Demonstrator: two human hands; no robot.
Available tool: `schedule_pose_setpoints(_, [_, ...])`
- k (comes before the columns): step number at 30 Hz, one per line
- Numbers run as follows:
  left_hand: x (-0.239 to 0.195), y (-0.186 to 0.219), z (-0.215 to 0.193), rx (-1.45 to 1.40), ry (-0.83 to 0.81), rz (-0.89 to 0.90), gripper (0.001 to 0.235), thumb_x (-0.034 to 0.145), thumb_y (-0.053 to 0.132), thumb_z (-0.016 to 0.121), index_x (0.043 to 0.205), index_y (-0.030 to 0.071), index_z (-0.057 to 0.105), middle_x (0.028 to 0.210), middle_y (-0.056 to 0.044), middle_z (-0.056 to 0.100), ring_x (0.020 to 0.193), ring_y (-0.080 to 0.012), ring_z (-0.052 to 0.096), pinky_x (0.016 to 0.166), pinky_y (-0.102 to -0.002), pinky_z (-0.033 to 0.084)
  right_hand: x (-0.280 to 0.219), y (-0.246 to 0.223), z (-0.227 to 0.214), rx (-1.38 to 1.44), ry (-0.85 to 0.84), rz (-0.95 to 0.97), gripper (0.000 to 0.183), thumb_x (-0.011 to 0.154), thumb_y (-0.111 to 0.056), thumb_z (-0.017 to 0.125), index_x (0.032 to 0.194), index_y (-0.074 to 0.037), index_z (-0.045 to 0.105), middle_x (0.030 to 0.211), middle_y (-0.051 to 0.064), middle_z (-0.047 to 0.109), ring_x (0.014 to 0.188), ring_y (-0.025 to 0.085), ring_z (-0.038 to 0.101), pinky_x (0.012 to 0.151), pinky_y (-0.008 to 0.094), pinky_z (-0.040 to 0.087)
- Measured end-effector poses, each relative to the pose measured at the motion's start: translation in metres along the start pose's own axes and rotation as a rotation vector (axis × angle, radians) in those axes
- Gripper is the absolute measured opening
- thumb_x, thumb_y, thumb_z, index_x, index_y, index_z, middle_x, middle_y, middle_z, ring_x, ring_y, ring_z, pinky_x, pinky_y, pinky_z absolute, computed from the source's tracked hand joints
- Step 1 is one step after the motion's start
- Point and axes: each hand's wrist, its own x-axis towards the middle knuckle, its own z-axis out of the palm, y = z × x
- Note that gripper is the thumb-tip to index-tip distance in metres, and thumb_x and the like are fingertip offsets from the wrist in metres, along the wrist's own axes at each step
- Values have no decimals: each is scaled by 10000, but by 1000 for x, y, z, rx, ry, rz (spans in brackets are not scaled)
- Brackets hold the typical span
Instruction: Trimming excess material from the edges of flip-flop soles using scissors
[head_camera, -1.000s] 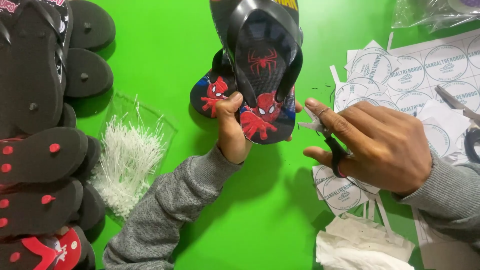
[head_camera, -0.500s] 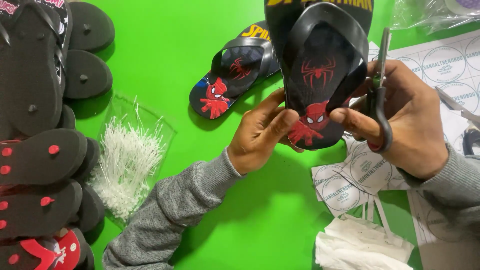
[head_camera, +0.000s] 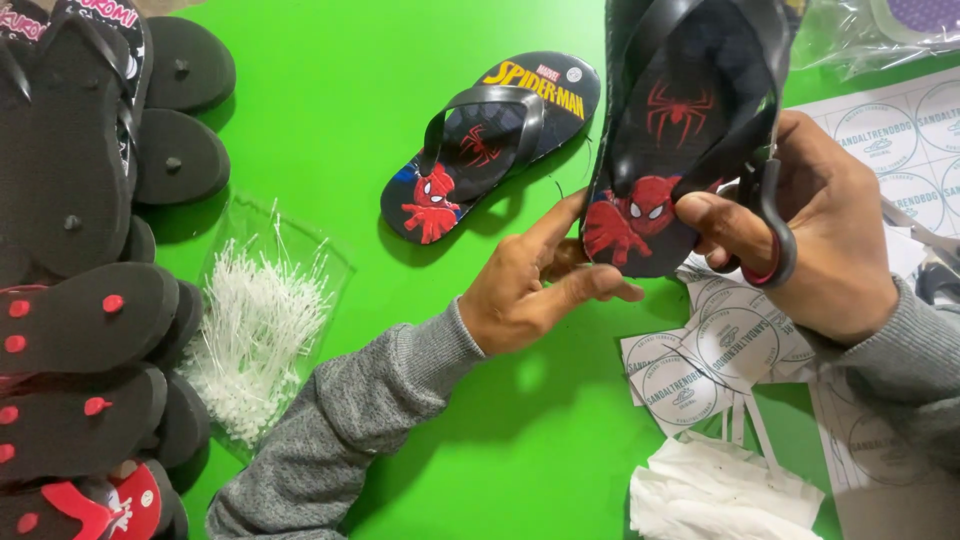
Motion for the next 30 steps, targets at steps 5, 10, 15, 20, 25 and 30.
schedule_pose_setpoints(5, [2,-3,-8,221,102,127,568,1091,384,385,1420,-68,484,1279,-165,691,834,-296,803,727,-337,673,4,-1,-7,-15,-26,-86,339,943,-74,693,1186,-9,466,908,109,562,540,133,515,428,194,462])
schedule_pose_setpoints(10, [4,13,-34,875,363,484,287,1086,312,552,1265,110,651,971,-74,754,626,-103,668,650,-274,586,12,-2,-25,-82,31,-147,337,1014,-98,672,1253,-2,454,1023,131,568,583,143,510,459,218,474])
schedule_pose_setpoints(15, [19,35,-91,1497,459,333,927,889,745,730,1496,120,412,1491,-158,508,1302,-333,597,1069,-550,565,34,22,-56,-145,72,-150,377,1072,-41,639,1349,-21,384,1106,213,564,663,235,547,428,266,396])
schedule_pose_setpoints(20, [33,35,-106,1565,325,-106,1436,665,773,968,1611,122,107,1465,-197,554,1274,-377,584,1035,-575,505,31,-10,-52,-263,-23,-156,376,1103,39,639,1387,135,411,1116,274,541,709,306,574,514,320,501])
schedule_pose_setpoints(25, [36,35,-112,1601,305,-136,1146,704,386,956,1543,38,258,1276,-200,634,1125,-376,661,845,-574,617,43,-7,-49,-329,-71,-101,419,1046,32,693,1368,132,445,1001,271,602,693,299,605,539,354,556])
schedule_pose_setpoints(30, [18,85,-116,1610,480,135,939,705,421,910,1417,50,422,1234,-179,623,1074,-370,641,815,-527,600,57,9,-30,-148,-133,39,456,968,-10,705,1355,45,469,1002,191,644,694,258,638,559,331,574])
